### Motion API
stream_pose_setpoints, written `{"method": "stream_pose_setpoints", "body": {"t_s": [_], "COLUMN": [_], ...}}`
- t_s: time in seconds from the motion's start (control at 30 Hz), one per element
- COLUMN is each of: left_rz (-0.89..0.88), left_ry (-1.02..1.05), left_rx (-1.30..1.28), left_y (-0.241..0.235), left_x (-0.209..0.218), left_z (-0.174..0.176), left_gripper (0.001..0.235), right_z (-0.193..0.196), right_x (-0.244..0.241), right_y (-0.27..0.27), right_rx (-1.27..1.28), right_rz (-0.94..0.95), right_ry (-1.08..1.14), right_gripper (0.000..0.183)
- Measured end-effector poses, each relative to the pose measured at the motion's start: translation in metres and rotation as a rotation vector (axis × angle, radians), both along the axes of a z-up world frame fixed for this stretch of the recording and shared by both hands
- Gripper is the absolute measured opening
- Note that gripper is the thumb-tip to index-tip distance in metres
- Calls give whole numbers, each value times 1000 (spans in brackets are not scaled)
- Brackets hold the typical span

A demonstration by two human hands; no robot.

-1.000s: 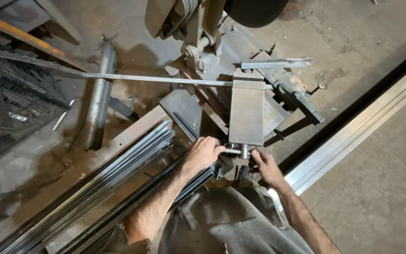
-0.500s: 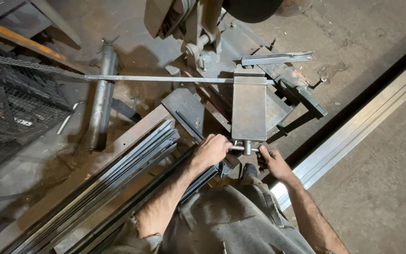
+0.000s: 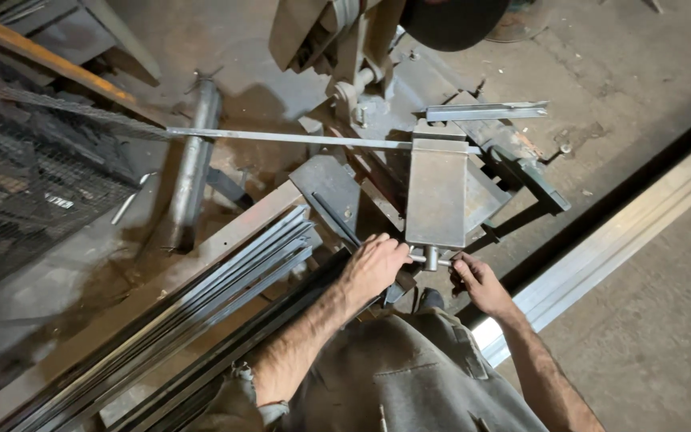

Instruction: Cutting metal profiles using a chop saw and grinding the edges on a grinding wheel.

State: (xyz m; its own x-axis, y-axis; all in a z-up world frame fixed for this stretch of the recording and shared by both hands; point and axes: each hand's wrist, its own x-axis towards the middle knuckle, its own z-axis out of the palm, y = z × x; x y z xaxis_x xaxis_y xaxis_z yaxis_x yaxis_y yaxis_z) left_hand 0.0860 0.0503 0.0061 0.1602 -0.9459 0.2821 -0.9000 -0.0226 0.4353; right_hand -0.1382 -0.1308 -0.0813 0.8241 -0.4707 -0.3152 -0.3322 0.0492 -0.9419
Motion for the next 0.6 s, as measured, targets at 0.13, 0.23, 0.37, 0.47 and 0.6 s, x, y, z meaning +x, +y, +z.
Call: {"method": "stream_pose_setpoints", "body": {"t_s": [0.13, 0.23, 0.37, 0.47, 0.6], "left_rz": [59, 152, 171, 230, 287], "left_ry": [173, -23, -386, -636, -652], "left_rx": [163, 132, 161, 107, 265], "left_y": [-13, 6, 23, 19, 8], "left_x": [-10, -32, -50, -51, -49], "left_z": [-28, 35, 64, 53, 48], "left_gripper": [24, 21, 20, 34, 34], "right_z": [8, -3, 3, 22, 46], "right_x": [0, -6, -6, -1, 0], "right_y": [2, -6, -4, 2, 2], "right_rx": [3, 1, 52, 53, -55], "right_rz": [-26, -30, -71, -81, -95], "right_ry": [25, 116, 146, 227, 260], "right_gripper": [44, 48, 53, 52, 53]}}
